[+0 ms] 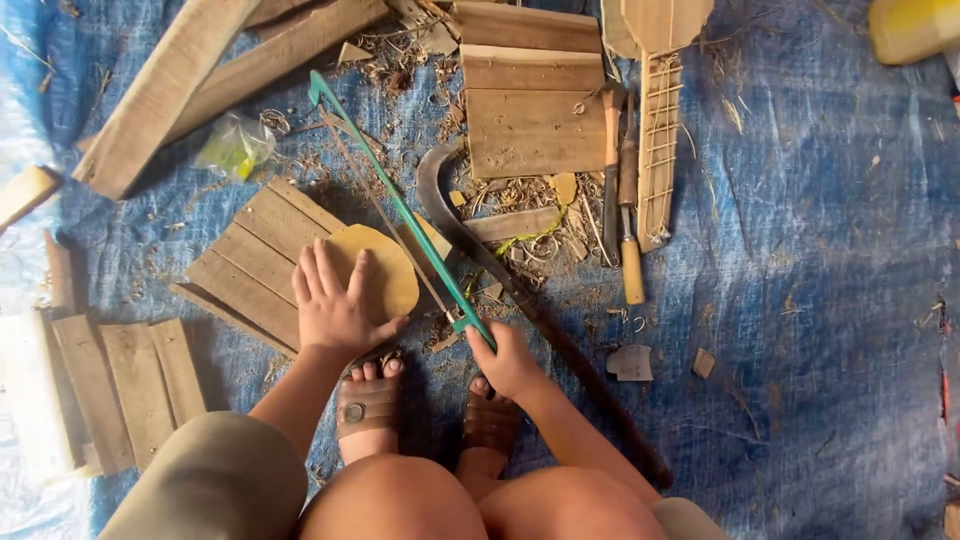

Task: The person is using a hacksaw blade and a knife to cut and shape a circular piece of wood on a floor-level workspace.

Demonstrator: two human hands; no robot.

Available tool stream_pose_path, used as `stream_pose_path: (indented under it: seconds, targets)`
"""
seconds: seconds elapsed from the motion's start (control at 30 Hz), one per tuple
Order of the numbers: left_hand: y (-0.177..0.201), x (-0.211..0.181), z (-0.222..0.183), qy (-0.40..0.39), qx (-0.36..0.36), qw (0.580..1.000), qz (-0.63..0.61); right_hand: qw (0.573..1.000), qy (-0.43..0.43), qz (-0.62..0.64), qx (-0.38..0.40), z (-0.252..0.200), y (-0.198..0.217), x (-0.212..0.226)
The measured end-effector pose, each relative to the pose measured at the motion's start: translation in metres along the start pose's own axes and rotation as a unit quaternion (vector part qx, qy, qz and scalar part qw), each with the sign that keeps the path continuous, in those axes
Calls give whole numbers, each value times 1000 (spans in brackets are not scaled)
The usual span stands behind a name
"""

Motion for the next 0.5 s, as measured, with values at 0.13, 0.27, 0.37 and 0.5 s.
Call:
stream_pose_path:
  seconds: [0.13,0.27,0.37,0.5]
  targets:
    - [1,-2,-2,-5,-15,1000,-10,999,17,23,15,-7,-9,-29]
    - [1,0,-2,6,-23,1000,-19,998,-3,57,26,-15,-19,-26]
    - [3,2,-1,0,-28,999,-20,995,2,97,-1,-6,-8,-36]
    - [5,9,-2,-3,-31,999,-38,988,60,140,-30,-12,20,-13]
Point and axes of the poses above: each hand's wrist, its own z-axis towards the middle knuckle, its own y-axis out of the back of the hand, x = y × z, the point moved 3 cm from there along z, towards the middle knuckle, and after that the axes turned 15 degrees about -y, right-handed, at the moved point
